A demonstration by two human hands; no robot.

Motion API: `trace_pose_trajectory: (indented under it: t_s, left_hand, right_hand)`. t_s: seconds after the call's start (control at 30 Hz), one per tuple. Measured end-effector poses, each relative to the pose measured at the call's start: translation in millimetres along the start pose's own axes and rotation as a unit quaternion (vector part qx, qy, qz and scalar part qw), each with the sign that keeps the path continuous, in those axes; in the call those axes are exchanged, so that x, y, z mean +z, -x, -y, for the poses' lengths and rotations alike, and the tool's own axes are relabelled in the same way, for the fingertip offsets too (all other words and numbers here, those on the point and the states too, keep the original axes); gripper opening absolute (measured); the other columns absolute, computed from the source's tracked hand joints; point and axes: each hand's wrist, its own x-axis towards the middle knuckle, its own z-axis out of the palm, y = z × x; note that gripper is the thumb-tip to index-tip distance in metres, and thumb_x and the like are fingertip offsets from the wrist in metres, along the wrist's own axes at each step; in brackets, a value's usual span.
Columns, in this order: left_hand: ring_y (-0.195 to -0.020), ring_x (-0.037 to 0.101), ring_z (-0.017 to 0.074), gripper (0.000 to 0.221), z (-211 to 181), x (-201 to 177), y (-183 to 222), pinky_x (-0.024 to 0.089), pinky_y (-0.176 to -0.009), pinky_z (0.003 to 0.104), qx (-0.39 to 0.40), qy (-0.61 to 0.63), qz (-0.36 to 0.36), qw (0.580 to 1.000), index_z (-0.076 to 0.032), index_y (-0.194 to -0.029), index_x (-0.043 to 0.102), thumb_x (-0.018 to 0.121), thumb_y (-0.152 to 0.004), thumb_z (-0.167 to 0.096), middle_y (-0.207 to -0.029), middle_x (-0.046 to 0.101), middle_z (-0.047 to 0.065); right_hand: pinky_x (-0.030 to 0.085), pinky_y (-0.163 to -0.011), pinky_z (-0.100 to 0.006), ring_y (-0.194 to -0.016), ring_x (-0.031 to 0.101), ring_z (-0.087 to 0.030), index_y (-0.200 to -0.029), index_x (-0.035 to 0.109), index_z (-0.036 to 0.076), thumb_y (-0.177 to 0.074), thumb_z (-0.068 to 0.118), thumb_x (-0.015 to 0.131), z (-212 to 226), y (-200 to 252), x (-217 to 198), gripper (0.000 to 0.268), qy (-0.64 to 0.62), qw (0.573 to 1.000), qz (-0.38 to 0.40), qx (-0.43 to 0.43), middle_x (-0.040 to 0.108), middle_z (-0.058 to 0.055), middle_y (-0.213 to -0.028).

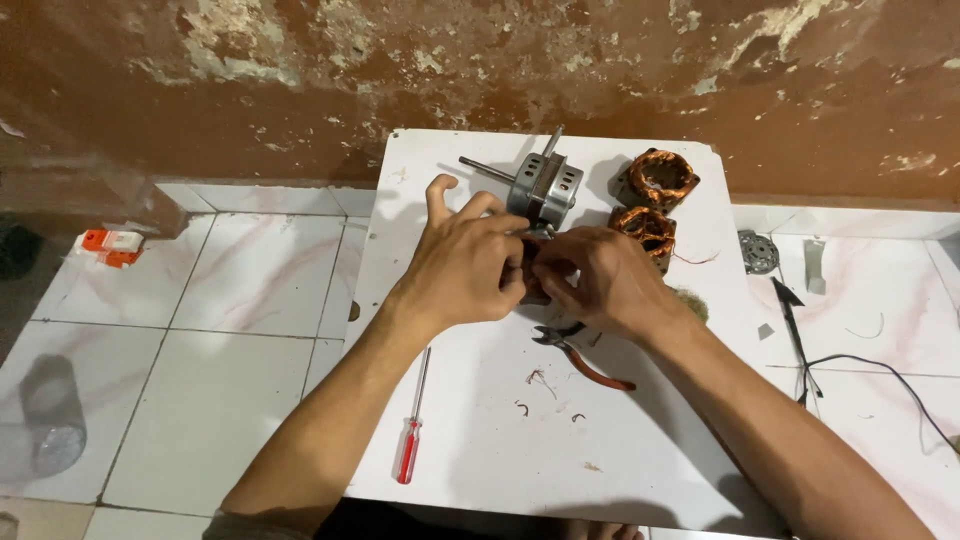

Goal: Insulating and repairing wire connections on a motor stator using pliers and manual manipulation.

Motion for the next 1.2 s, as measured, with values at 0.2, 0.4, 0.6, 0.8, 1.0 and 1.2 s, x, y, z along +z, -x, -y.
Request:
trace_pose_trajectory:
  t_s: [0.2,0.4,0.6,0.8,1.0,1.2]
  left_hand:
    - [-0.106,0.063,0.0239,0.01,2.6,3.3,-0.2,0.012,-0.105,0.062,-0.017,0.036,-0.018,0.999,-0.014,-0.069,0.075,0.068,-0.072,-0.021,-0.104,0.078,0.009]
    - [-0.105,0.065,0.0215,0.007,6.3,9.3,0.1,0.013,-0.106,0.061,0.003,0.035,-0.059,0.998,-0.016,-0.067,0.075,0.071,-0.071,-0.021,-0.099,0.079,0.006]
    - [-0.105,0.065,0.021,0.006,2.4,7.2,0.6,0.013,-0.107,0.061,-0.008,0.054,-0.071,0.996,-0.017,-0.066,0.075,0.074,-0.071,-0.02,-0.1,0.079,0.003]
    - [-0.106,0.065,0.0192,0.005,5.8,5.6,0.7,0.013,-0.108,0.06,-0.019,0.082,-0.055,0.995,-0.02,-0.068,0.076,0.075,-0.072,-0.022,-0.098,0.079,0.001]
    - [-0.106,0.066,0.0185,0.004,14.5,2.4,2.2,0.014,-0.108,0.06,-0.003,0.099,-0.033,0.995,-0.021,-0.075,0.078,0.075,-0.074,-0.024,-0.098,0.079,0.0]
    - [-0.108,0.064,0.0186,0.004,15.6,-3.9,3.1,0.013,-0.107,0.059,0.004,0.115,-0.033,0.993,-0.019,-0.079,0.078,0.077,-0.077,-0.023,-0.104,0.078,0.001]
  right_hand:
    - [0.055,-0.063,-0.042,-0.065,0.072,-0.03,-0.098,0.077,0.004,-0.088,0.02,0.071,5.7,2.6,0.0,0.02,-0.036,0.999,-0.022,-0.004,0.07,-0.014,-0.067]
    - [0.055,-0.065,-0.04,-0.067,0.071,-0.03,-0.099,0.077,0.005,-0.089,0.018,0.071,-10.6,3.5,9.6,0.018,-0.03,0.998,-0.04,-0.029,0.071,-0.014,-0.07]
    - [0.056,-0.064,-0.039,-0.07,0.071,-0.031,-0.102,0.073,0.003,-0.093,0.015,0.066,-15.5,2.8,15.5,0.016,-0.034,0.997,-0.041,-0.059,0.07,-0.015,-0.074]
    - [0.057,-0.063,-0.042,-0.072,0.072,-0.034,-0.102,0.072,0.002,-0.096,0.016,0.065,-9.4,3.4,13.6,0.016,-0.075,0.996,-0.036,-0.032,0.069,-0.015,-0.075]
    - [0.056,-0.066,-0.049,-0.075,0.07,-0.041,-0.102,0.069,0.004,-0.096,0.018,0.065,-5.0,5.2,13.7,0.015,-0.089,0.995,-0.034,-0.012,0.067,-0.019,-0.078]
    - [0.057,-0.069,-0.05,-0.079,0.071,-0.042,-0.102,0.069,0.004,-0.097,0.017,0.065,-11.4,4.3,17.7,0.014,-0.096,0.995,-0.029,-0.007,0.069,-0.019,-0.082]
